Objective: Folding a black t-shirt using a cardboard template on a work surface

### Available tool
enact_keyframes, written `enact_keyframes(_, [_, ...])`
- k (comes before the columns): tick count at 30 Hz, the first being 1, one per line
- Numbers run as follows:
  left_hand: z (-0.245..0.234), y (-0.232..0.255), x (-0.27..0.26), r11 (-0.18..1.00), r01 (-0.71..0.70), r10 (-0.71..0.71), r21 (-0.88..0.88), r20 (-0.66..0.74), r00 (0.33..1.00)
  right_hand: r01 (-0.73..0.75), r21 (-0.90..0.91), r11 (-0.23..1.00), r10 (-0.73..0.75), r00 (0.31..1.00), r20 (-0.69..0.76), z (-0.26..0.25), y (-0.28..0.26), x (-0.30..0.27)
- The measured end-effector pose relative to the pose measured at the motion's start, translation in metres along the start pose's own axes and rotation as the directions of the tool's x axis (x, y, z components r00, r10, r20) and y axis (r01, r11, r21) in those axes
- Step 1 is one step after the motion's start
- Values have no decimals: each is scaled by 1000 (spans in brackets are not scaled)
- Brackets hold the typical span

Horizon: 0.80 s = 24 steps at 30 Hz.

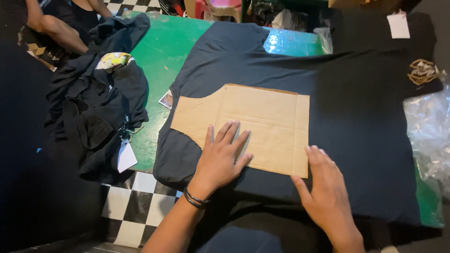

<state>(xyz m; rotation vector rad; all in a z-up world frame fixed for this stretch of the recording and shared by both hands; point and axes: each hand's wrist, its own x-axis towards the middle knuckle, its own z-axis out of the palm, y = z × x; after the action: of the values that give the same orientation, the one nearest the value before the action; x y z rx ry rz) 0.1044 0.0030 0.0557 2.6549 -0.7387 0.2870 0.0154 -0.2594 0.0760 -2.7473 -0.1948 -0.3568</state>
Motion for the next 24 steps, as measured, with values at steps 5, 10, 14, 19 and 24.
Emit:
enact_keyframes(5, [-3, 0, 2, 1000, -11, 11, 2, -35, 999, -11, 90, 996, 13, 1000, -16, 8, -1, 26])
enact_keyframes(10, [-2, -1, -2, 1000, -3, 3, 6, -49, 999, -10, 154, 988, 7, 1000, 24, 28, 12, 26])
enact_keyframes(14, [1, -3, -3, 999, -18, 16, -33, -78, 997, -71, 152, 986, 64, 997, 48, 23, 2, 27])
enact_keyframes(19, [-3, -2, -5, 998, 44, -49, -45, -116, 992, -39, 109, 993, 29, 995, 94, 20, 2, 28])
enact_keyframes(24, [-9, 0, -5, 996, -33, 25, -77, -98, 995, 61, 161, 985, -83, 988, 131, 14, -3, 30])
